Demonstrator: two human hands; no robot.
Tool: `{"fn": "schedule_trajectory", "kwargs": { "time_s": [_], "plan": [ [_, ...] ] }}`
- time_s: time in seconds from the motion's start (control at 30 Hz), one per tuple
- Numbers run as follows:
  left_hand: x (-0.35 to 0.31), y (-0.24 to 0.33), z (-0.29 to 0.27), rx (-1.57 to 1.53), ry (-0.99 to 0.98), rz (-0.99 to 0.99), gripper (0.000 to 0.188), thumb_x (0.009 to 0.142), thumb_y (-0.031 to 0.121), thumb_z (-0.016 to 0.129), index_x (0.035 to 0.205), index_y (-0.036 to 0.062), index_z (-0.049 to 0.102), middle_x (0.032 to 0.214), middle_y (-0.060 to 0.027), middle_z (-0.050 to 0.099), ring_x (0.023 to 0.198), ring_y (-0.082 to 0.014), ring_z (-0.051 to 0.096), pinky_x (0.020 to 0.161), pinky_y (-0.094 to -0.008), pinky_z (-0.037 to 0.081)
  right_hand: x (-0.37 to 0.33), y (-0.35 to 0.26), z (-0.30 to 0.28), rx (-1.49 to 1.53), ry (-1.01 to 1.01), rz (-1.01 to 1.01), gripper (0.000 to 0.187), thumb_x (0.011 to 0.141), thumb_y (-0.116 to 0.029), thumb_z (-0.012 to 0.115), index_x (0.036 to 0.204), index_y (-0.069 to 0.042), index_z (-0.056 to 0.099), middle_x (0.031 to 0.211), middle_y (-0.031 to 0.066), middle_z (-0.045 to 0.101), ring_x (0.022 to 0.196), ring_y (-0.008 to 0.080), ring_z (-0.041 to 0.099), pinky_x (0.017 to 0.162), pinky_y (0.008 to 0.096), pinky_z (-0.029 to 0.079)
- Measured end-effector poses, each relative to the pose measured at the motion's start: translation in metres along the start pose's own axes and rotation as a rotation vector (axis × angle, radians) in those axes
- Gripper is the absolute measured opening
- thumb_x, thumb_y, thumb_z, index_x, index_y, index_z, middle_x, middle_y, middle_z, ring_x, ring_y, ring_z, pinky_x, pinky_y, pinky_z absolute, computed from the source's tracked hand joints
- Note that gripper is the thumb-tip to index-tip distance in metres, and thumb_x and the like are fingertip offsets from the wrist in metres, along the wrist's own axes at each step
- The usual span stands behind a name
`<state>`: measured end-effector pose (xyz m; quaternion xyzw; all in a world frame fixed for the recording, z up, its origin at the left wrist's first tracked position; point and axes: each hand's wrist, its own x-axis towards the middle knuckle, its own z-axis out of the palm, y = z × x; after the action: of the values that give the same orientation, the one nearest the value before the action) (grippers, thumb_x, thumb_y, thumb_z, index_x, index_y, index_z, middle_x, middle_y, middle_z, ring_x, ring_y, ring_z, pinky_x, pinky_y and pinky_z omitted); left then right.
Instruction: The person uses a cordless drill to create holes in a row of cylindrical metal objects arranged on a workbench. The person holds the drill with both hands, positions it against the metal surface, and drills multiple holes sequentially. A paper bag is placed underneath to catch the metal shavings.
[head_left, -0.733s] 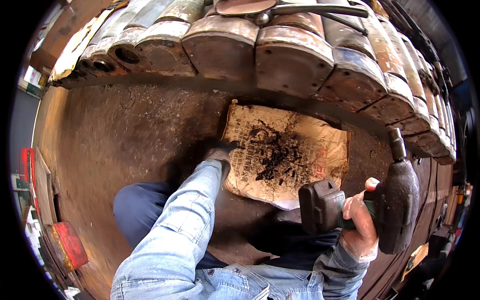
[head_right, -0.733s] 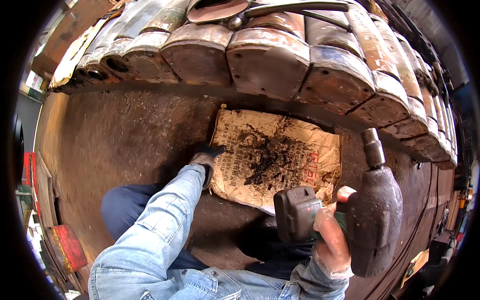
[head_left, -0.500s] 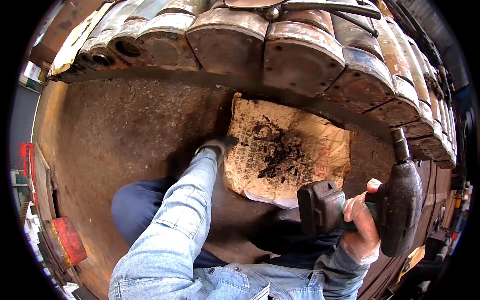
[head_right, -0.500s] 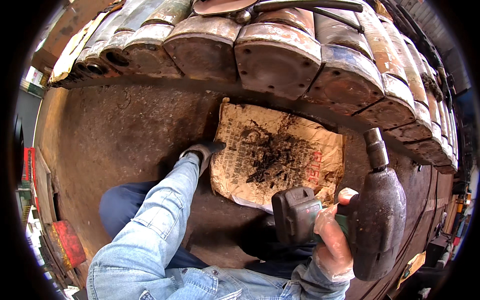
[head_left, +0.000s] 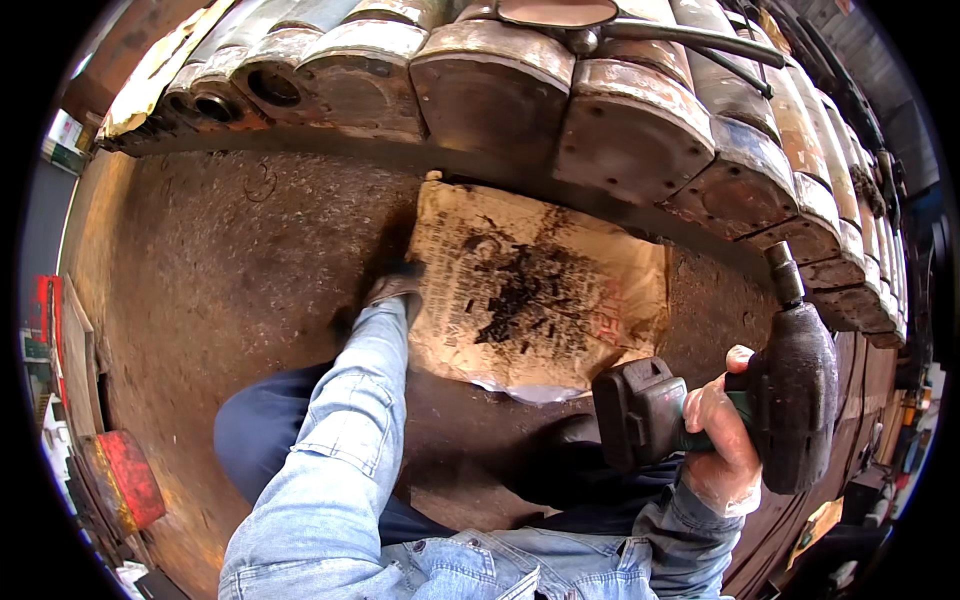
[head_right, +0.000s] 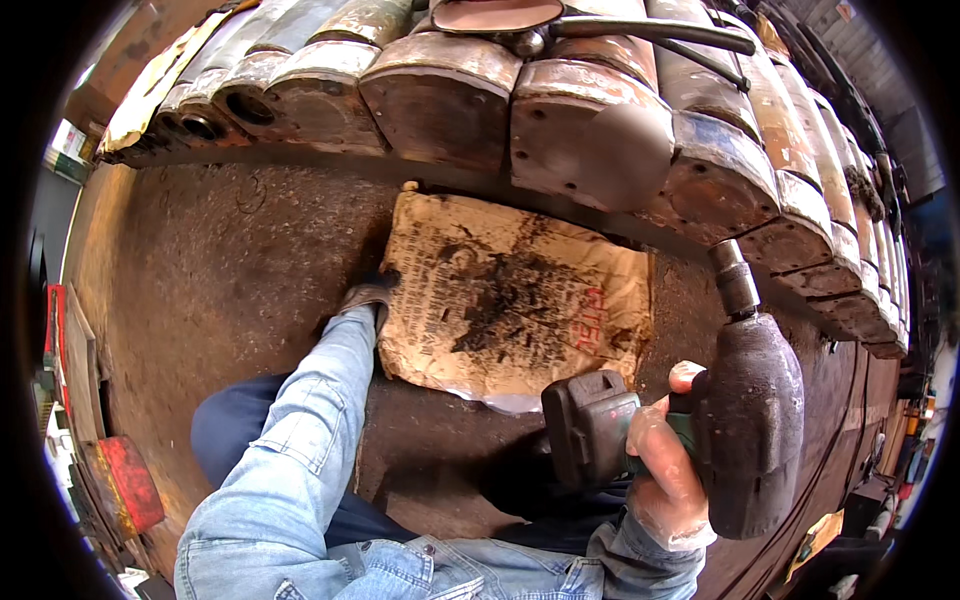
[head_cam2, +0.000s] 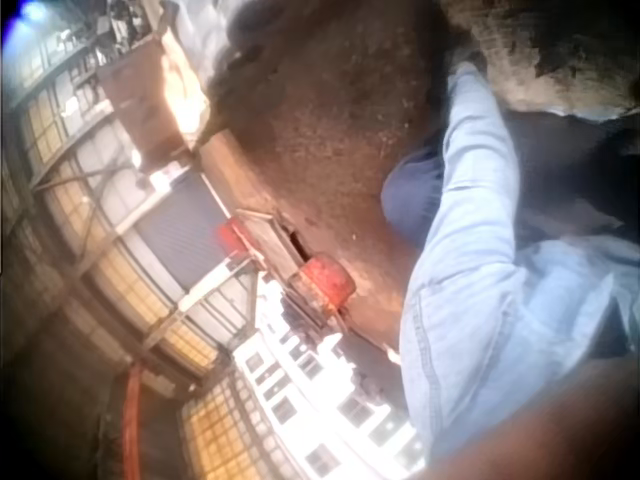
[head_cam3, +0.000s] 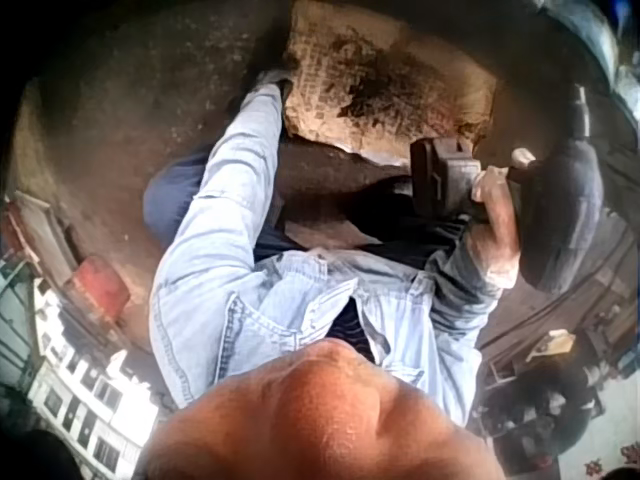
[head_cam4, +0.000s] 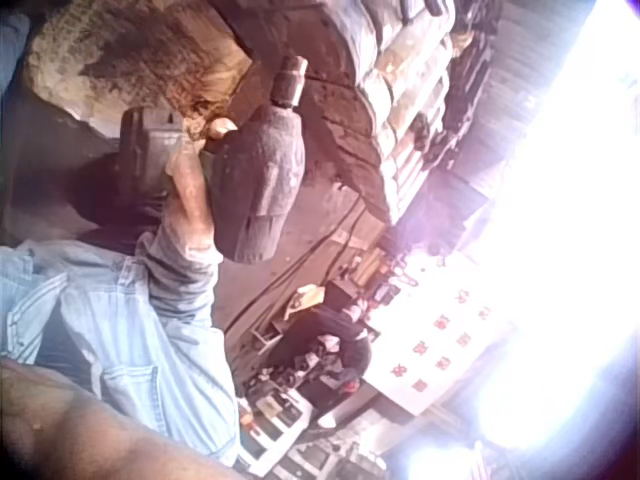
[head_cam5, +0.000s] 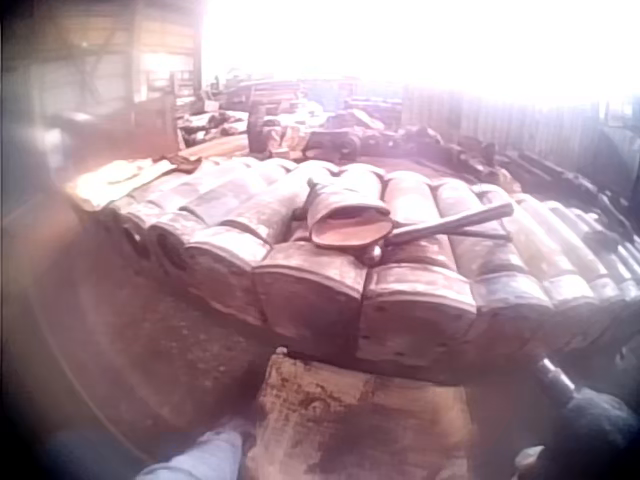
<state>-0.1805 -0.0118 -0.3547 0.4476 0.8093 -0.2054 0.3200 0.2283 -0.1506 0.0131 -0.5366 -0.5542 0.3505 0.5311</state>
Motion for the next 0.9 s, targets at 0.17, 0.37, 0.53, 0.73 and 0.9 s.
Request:
{"fn": "schedule_trajectory", "kwargs": {
  "time_s": [0.17, 0.37, 0.53, 0.73, 0.9],
  "plan": [
    [-0.002, -0.189, -0.055, 0.326, -0.067, -0.137, 0.033, 0.099, 0.046, 0.063, 0.123, 0.027, 0.074, 0.132, 0.0037, 0.068, 0.119, -0.0224, 0.064, 0.102, -0.0462, 0.048, 0.022, -0.01, 0.026, 0.057, -0.113, -0.104, 0.025, 0.076, 0.016, 0.067, 0.092, -0.002, 0.074, 0.108, 0.017, 0.065, 0.071, 0.0154, 0.062, 0.062, 0.0295, 0.052],
    [0.063, -0.133, -0.062, 0.443, -0.095, 0.008, 0.031, 0.096, 0.041, 0.068, 0.122, 0.0255, 0.076, 0.131, 0.0016, 0.069, 0.118, -0.0224, 0.066, 0.102, -0.0438, 0.049, 0.012, -0.031, 0.067, 0.213, 0.155, 0.237, 0.03, 0.074, 0.011, 0.073, 0.102, 0.001, 0.07, 0.108, 0.0149, 0.066, 0.071, 0.0147, 0.061, 0.061, 0.0293, 0.051],
    [0.035, -0.152, -0.111, 0.56, -0.182, 0.103, 0.034, 0.094, 0.037, 0.068, 0.124, 0.0221, 0.075, 0.133, -0.0026, 0.068, 0.122, -0.0232, 0.065, 0.103, -0.0415, 0.05, 0.011, -0.014, 0.064, 0.083, 0.001, 0.215, 0.05, 0.076, 0.009, 0.067, 0.125, 0.002, 0.056, 0.114, 0.0112, 0.059, 0.066, 0.0162, 0.055, 0.064, 0.0339, 0.047],
    [-0.019, -0.159, -0.15, 0.561, -0.096, 0.045, 0.038, 0.092, 0.032, 0.069, 0.126, 0.0181, 0.074, 0.137, -0.0076, 0.067, 0.126, -0.0241, 0.064, 0.105, -0.0388, 0.051, 0.012, -0.027, 0.079, 0.083, -0.007, 0.224, 0.043, 0.079, 0.007, 0.066, 0.122, 0.003, 0.059, 0.114, 0.0111, 0.061, 0.067, 0.0158, 0.055, 0.064, 0.0335, 0.047],
    [-0.101, -0.192, -0.219, 0.527, -0.042, 0.013, 0.039, 0.09, 0.029, 0.069, 0.127, 0.0162, 0.074, 0.138, -0.0101, 0.066, 0.127, -0.0247, 0.064, 0.106, -0.0376, 0.051, 0.011, -0.03, 0.074, 0.216, -0.061, 0.263, 0.047, 0.08, 0.003, 0.076, 0.125, -0.001, 0.065, 0.105, 0.0068, 0.068, 0.077, 0.0135, 0.062, 0.068, 0.0306, 0.052]
  ]
}}
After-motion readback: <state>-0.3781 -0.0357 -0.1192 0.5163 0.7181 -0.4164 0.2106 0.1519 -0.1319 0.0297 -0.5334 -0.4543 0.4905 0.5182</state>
